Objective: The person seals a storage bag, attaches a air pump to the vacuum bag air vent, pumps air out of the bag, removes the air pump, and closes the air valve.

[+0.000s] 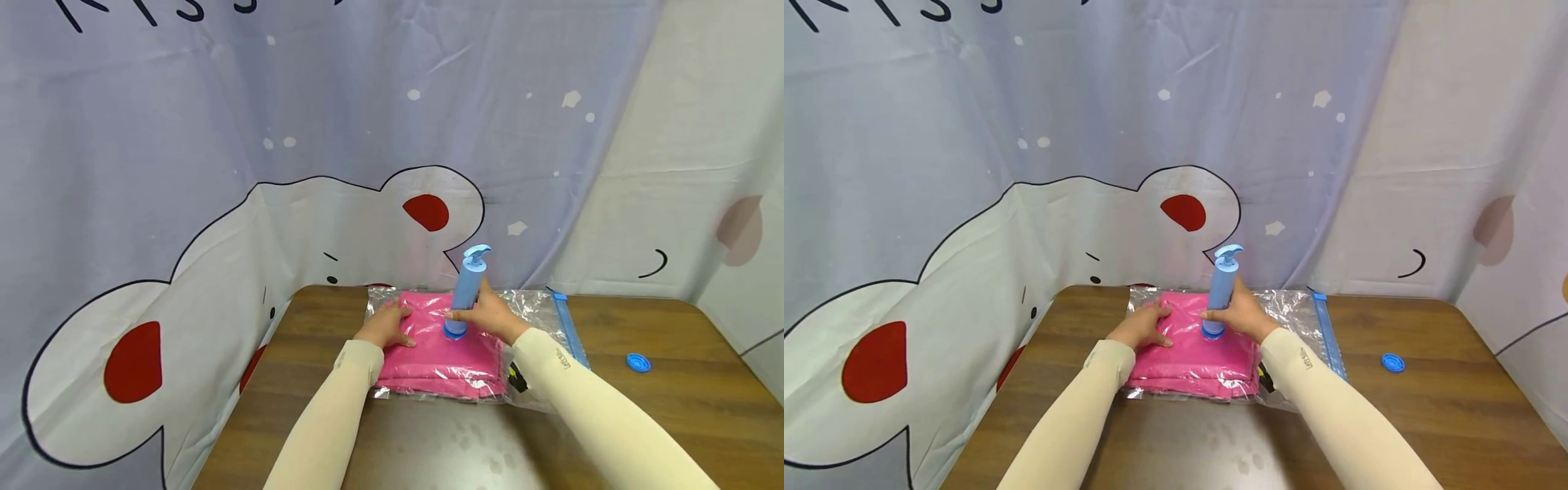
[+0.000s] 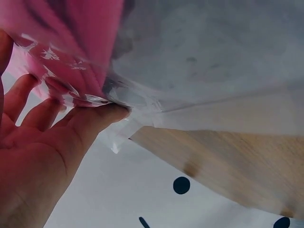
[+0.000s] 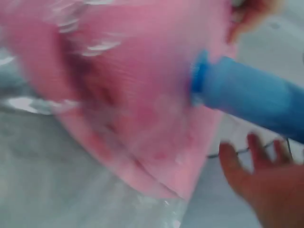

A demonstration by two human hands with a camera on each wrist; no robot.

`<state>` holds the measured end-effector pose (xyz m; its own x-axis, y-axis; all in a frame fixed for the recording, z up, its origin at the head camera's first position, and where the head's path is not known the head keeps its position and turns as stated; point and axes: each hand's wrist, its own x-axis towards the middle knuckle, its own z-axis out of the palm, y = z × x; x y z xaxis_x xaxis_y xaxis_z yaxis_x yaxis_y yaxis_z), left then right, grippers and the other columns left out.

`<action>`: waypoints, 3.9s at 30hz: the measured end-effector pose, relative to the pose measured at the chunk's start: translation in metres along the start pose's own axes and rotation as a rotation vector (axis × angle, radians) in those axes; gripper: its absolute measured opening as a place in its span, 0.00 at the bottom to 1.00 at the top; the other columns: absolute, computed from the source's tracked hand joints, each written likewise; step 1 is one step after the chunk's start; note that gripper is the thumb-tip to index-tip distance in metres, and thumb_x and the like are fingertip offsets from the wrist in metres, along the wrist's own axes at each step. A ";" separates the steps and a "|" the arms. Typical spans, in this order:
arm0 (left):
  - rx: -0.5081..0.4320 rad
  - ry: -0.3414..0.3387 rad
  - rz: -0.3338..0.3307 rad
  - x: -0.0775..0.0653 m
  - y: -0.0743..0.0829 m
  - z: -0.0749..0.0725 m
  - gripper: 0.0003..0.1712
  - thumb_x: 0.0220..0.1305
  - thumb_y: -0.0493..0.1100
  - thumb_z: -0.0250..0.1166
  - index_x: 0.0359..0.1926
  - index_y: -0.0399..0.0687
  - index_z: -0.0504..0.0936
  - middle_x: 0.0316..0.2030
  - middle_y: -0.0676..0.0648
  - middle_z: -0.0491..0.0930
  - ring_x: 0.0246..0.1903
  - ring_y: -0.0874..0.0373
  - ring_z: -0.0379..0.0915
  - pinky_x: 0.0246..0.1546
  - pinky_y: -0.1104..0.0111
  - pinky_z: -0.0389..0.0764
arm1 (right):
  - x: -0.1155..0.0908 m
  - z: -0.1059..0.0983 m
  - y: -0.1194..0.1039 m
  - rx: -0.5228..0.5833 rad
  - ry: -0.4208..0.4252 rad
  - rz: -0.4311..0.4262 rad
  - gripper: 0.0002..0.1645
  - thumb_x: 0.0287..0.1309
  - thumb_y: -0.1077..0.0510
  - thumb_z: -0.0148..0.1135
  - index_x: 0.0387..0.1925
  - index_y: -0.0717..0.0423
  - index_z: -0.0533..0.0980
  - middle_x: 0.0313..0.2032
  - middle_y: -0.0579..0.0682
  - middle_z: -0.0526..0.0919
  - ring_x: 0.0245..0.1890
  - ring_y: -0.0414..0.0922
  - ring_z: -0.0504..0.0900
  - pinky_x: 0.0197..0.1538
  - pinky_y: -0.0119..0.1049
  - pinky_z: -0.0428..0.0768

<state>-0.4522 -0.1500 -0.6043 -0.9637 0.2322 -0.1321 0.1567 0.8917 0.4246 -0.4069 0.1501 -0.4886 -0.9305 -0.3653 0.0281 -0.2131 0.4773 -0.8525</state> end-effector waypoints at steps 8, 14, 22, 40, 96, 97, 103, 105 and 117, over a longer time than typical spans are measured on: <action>0.041 0.027 0.016 0.000 0.000 -0.002 0.59 0.52 0.61 0.91 0.84 0.58 0.76 0.89 0.35 0.60 0.87 0.35 0.63 0.88 0.45 0.69 | 0.000 -0.024 -0.015 0.119 -0.104 -0.049 0.50 0.69 0.69 0.70 0.84 0.72 0.56 0.79 0.77 0.72 0.81 0.75 0.73 0.84 0.69 0.72; 0.040 0.015 0.031 -0.001 0.003 -0.007 0.59 0.55 0.58 0.91 0.84 0.54 0.75 0.89 0.33 0.59 0.87 0.33 0.62 0.88 0.44 0.68 | 0.000 -0.024 -0.010 -0.055 0.034 0.003 0.45 0.68 0.51 0.82 0.75 0.68 0.70 0.66 0.72 0.84 0.67 0.68 0.86 0.72 0.63 0.86; 0.035 0.000 -0.016 -0.004 0.001 -0.008 0.59 0.56 0.59 0.90 0.85 0.58 0.74 0.90 0.37 0.58 0.88 0.35 0.61 0.89 0.44 0.67 | 0.001 -0.012 -0.004 -0.116 0.145 0.015 0.50 0.65 0.46 0.86 0.74 0.66 0.68 0.65 0.71 0.86 0.65 0.67 0.89 0.70 0.62 0.88; 0.017 0.006 0.001 -0.001 0.003 0.000 0.59 0.53 0.60 0.91 0.84 0.58 0.76 0.90 0.35 0.57 0.87 0.32 0.62 0.88 0.43 0.68 | 0.000 -0.020 -0.014 -0.066 -0.018 -0.065 0.42 0.65 0.57 0.82 0.72 0.71 0.72 0.63 0.73 0.87 0.64 0.68 0.89 0.72 0.63 0.87; 0.038 0.005 0.004 -0.002 0.004 0.001 0.59 0.55 0.60 0.90 0.85 0.57 0.75 0.90 0.36 0.56 0.88 0.33 0.60 0.89 0.45 0.66 | 0.005 -0.033 -0.029 0.047 -0.193 -0.079 0.49 0.63 0.66 0.80 0.81 0.69 0.68 0.74 0.71 0.81 0.75 0.68 0.81 0.79 0.64 0.81; 0.041 0.003 0.002 -0.002 0.004 0.001 0.59 0.55 0.60 0.90 0.85 0.58 0.74 0.90 0.36 0.56 0.88 0.33 0.60 0.89 0.45 0.66 | 0.005 -0.035 -0.030 0.013 -0.201 -0.090 0.45 0.64 0.66 0.80 0.78 0.69 0.71 0.70 0.70 0.84 0.71 0.67 0.84 0.76 0.62 0.84; 0.031 -0.009 -0.008 -0.003 0.004 -0.001 0.59 0.55 0.61 0.90 0.85 0.59 0.74 0.91 0.36 0.56 0.88 0.33 0.59 0.89 0.44 0.66 | 0.005 -0.035 -0.029 -0.149 -0.112 -0.113 0.36 0.62 0.58 0.86 0.65 0.68 0.78 0.55 0.65 0.92 0.55 0.59 0.92 0.61 0.53 0.92; 0.035 -0.012 -0.006 -0.002 0.003 0.000 0.60 0.55 0.61 0.90 0.85 0.59 0.74 0.90 0.36 0.56 0.88 0.33 0.60 0.89 0.44 0.67 | 0.005 -0.031 -0.025 -0.169 -0.060 -0.103 0.37 0.62 0.56 0.86 0.65 0.68 0.77 0.54 0.66 0.92 0.53 0.59 0.92 0.59 0.53 0.93; -0.029 -0.012 -0.016 -0.003 0.005 -0.002 0.60 0.54 0.58 0.91 0.85 0.59 0.74 0.91 0.38 0.54 0.88 0.33 0.59 0.89 0.42 0.66 | -0.001 -0.016 -0.023 0.031 -0.021 -0.051 0.53 0.65 0.56 0.83 0.81 0.65 0.62 0.73 0.73 0.78 0.74 0.71 0.80 0.76 0.67 0.82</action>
<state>-0.4495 -0.1473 -0.6002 -0.9632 0.2231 -0.1499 0.1350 0.8838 0.4480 -0.4062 0.1520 -0.4604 -0.9119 -0.4059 0.0612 -0.2506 0.4323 -0.8662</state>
